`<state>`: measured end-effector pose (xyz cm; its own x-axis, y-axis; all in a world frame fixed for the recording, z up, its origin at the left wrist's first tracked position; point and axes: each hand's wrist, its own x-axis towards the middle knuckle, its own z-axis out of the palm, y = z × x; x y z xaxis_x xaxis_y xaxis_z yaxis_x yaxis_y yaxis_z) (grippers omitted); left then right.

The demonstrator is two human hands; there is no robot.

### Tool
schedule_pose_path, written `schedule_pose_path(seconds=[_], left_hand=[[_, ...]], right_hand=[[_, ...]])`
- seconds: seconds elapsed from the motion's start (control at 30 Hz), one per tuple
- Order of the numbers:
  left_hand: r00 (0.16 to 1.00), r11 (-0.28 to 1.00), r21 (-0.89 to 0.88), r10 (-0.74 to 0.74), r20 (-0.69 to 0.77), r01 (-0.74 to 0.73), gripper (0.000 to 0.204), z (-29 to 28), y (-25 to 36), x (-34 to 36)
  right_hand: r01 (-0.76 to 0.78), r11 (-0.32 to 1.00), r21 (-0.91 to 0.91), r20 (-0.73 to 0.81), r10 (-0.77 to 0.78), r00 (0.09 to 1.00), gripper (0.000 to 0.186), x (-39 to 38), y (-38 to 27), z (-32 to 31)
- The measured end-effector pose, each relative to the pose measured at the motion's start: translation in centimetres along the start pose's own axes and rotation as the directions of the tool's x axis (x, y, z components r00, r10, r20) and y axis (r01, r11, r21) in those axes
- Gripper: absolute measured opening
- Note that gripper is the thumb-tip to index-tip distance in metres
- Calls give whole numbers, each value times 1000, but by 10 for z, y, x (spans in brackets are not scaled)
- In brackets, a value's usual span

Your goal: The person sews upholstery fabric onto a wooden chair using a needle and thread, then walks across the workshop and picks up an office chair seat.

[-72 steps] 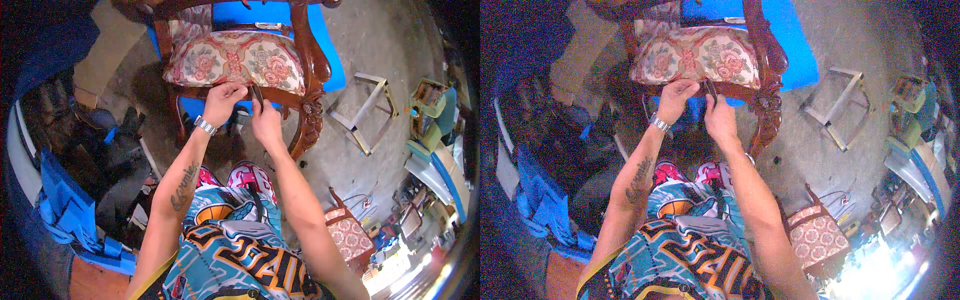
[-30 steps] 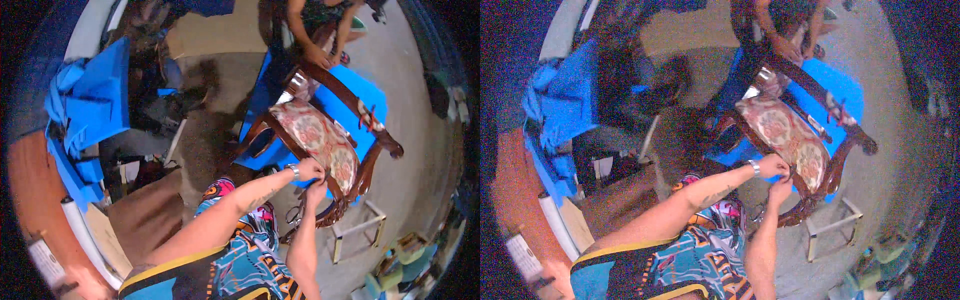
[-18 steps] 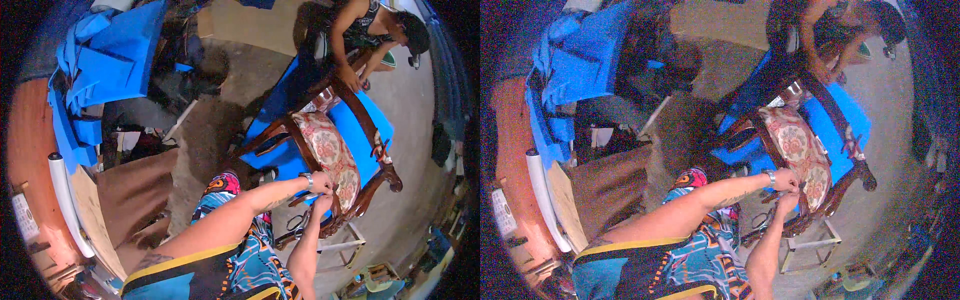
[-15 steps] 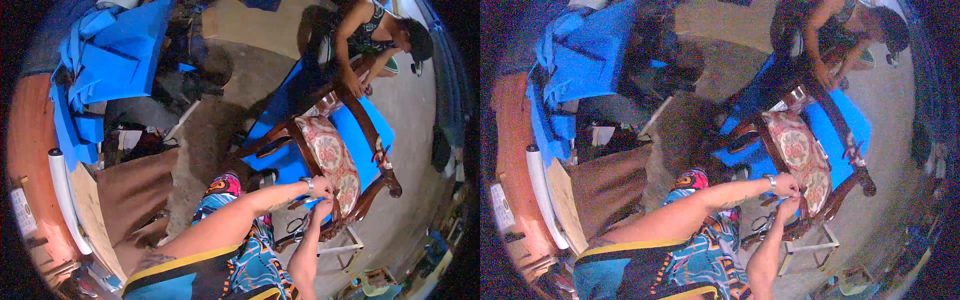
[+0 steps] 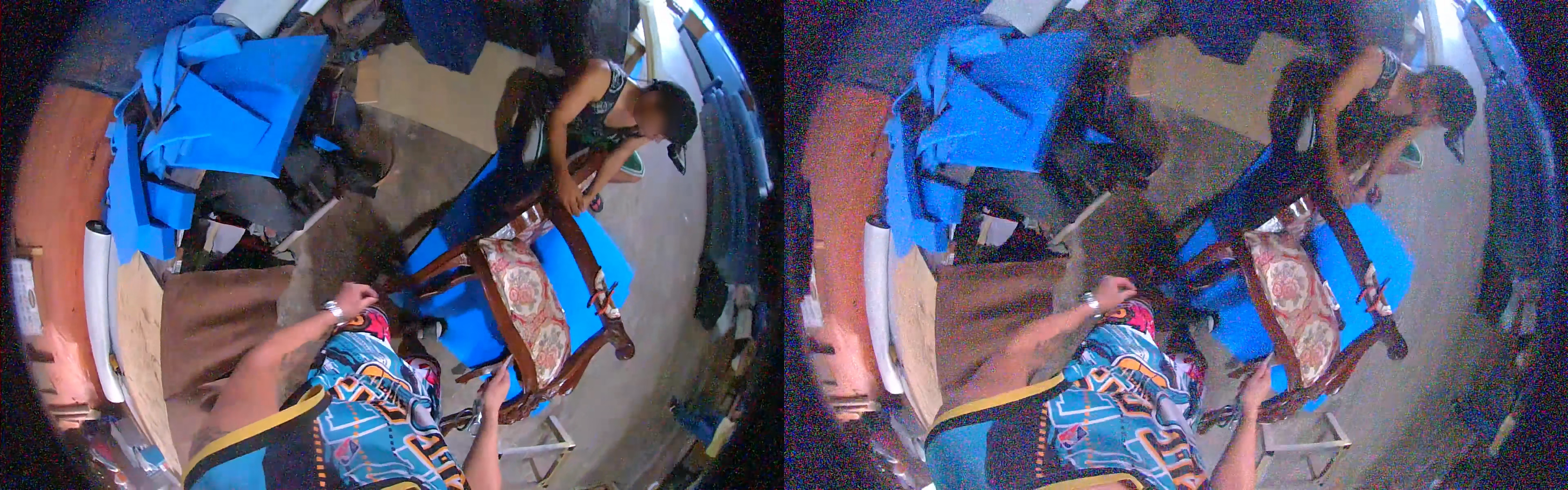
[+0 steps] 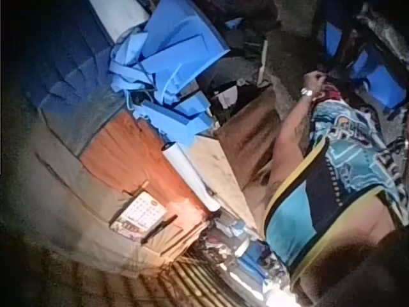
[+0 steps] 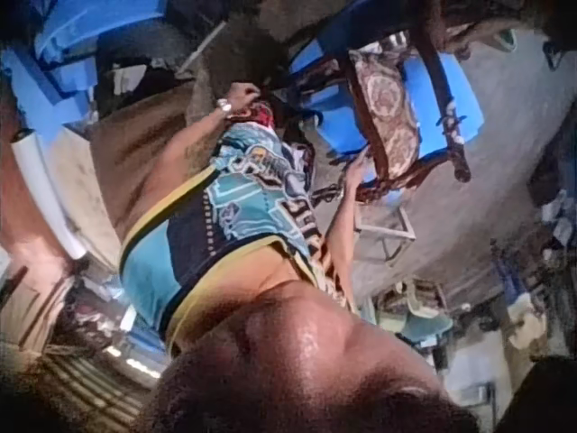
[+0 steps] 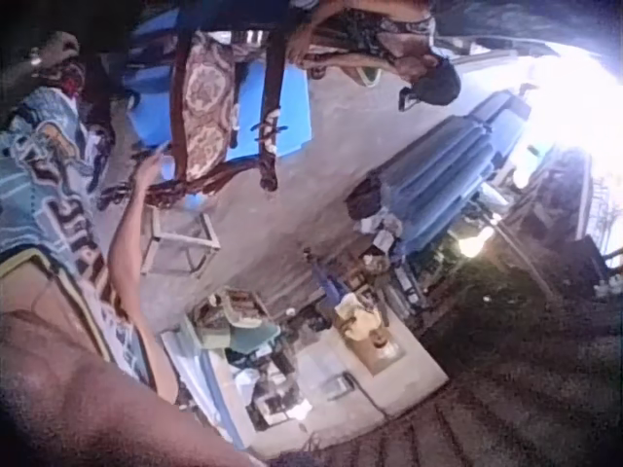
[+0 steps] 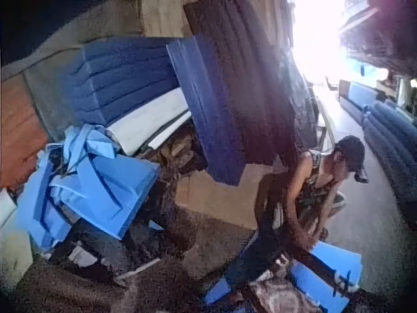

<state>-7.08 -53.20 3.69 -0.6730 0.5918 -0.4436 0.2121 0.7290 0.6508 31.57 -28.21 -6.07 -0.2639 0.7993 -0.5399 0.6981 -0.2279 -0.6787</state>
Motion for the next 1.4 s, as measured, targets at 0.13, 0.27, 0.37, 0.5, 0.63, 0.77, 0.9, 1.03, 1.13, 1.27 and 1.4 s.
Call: schedule_pose_path(seconds=[0.13, 0.27, 0.37, 0.5, 0.63, 0.77, 0.9, 1.03, 1.13, 1.27, 1.4], left_hand=[[927, 993, 77, -53, -370, 88, 24, -27, -32, -58], [813, 914, -164, -406, -417, 372, 41, -17, -55, -107], [801, 927, -303, -348, -487, 219, 44, -8, -58, -116], [916, 920, -348, -286, -280, 181, 33, -13, -36, -95], [991, 919, -389, 19, -129, -68, 28, -44, -18, -82], [961, 873, -414, 277, -15, -258, 36, -89, -36, -98], [955, 852, -454, 297, 13, -259, 43, -169, -106, -140], [979, 904, -381, 206, -7, -193, 48, -268, -191, -189], [977, 891, -404, 207, -43, -206, 46, -310, -224, -229], [972, 841, -499, 235, -7, -207, 44, -315, -222, -227], [991, 818, -565, 134, 5, -108, 42, -304, -230, -203]], right_hand=[[167, 985, 52, 48, -169, 984, 36, 5, -35, 17], [226, 971, 78, 173, -236, 956, 35, 1, -97, 45], [-95, 869, 486, 307, -67, 949, 35, -13, -140, 51], [-324, 717, 617, 316, 151, 937, 38, -49, -166, 50], [-420, 514, 748, 317, 280, 906, 39, -100, -184, 79], [-400, 453, 797, 423, 55, 904, 36, -164, -252, 165], [-313, 636, 705, 494, -124, 860, 34, -262, -357, 305], [-264, 739, 620, 621, -255, 741, 30, -362, -434, 416], [-240, 816, 525, 808, -390, 441, 24, -427, -462, 475], [517, 667, 536, 778, -629, 5, 21, -494, -467, 532], [539, 627, 562, 740, -673, 12, 27, -495, -456, 559]])
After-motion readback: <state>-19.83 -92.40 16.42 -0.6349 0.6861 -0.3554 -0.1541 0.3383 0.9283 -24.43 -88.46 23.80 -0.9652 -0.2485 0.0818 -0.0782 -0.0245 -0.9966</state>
